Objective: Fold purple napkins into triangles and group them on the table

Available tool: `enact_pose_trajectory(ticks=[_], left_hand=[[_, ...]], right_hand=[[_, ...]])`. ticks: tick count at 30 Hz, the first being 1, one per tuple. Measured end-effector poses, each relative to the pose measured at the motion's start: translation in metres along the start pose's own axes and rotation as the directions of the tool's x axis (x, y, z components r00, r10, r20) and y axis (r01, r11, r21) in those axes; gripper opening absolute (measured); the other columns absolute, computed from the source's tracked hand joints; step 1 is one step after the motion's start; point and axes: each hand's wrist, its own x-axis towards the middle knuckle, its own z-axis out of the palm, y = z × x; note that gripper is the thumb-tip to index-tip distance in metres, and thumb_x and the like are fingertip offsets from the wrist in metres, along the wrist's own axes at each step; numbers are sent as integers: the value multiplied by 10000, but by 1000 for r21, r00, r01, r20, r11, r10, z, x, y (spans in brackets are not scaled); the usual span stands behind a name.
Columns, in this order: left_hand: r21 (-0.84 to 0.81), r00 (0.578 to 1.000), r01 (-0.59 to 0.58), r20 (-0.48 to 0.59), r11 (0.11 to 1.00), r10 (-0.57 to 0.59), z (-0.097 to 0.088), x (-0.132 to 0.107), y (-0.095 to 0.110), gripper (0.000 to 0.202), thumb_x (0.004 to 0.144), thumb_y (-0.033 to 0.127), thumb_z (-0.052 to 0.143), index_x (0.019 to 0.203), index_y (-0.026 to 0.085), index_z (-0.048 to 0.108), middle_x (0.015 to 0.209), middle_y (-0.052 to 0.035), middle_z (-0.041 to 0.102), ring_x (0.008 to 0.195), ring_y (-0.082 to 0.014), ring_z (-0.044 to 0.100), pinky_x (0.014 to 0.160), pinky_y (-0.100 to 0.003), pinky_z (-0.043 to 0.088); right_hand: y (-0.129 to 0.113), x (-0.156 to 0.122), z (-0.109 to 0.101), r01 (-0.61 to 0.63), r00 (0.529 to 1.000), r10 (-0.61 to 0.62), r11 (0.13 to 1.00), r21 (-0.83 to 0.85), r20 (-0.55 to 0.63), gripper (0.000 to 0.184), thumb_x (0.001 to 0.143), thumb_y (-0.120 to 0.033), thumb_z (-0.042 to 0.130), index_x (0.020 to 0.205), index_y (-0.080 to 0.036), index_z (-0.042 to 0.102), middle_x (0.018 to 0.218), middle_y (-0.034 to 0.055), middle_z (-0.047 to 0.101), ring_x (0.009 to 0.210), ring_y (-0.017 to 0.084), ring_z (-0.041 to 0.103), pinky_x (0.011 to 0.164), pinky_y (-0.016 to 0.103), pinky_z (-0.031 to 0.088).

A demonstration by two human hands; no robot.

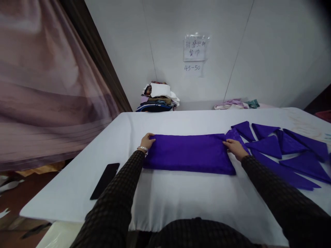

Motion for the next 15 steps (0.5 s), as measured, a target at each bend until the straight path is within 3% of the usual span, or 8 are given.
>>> enact_pose_trajectory(ticks=[3, 7, 12, 15], left_hand=[[32, 998, 62, -15, 998, -62, 22, 16, -12, 421, 615, 89, 617, 1031, 145, 594, 745, -7, 634, 688, -138, 599, 681, -251, 481], [78, 995, 92, -44, 993, -89, 35, 25, -26, 512, 671, 154, 628, 1176, 144, 542, 753, -12, 643, 677, -141, 608, 679, -251, 483], [122, 994, 85, -74, 989, -76, 42, 38, -33, 524, 720, 243, 619, 1230, 173, 520, 896, -33, 658, 792, -143, 621, 749, -240, 478], [155, 995, 89, -63, 984, -80, 48, 44, -36, 488, 732, 245, 608, 1211, 182, 535, 881, -28, 669, 807, -148, 626, 760, -244, 476]], right_hand=[[10, 21, 14, 3, 999, -9, 986, -165, -33, 173, 715, -321, 480, 609, -189, 516, 554, -6, 517, 554, 144, 497, 519, 252, 385], [22, 30, 18, 23, 999, -36, 958, -287, -39, 183, 715, -299, 496, 573, -189, 532, 543, 0, 538, 575, 156, 505, 540, 258, 347], [28, 36, 15, 19, 997, -47, 905, -426, -57, 219, 769, -309, 463, 644, -180, 590, 606, 20, 592, 601, 162, 527, 550, 262, 332], [28, 40, 15, 14, 997, -49, 867, -498, -57, 236, 792, -316, 458, 707, -178, 631, 685, 47, 639, 667, 179, 559, 580, 265, 346]])
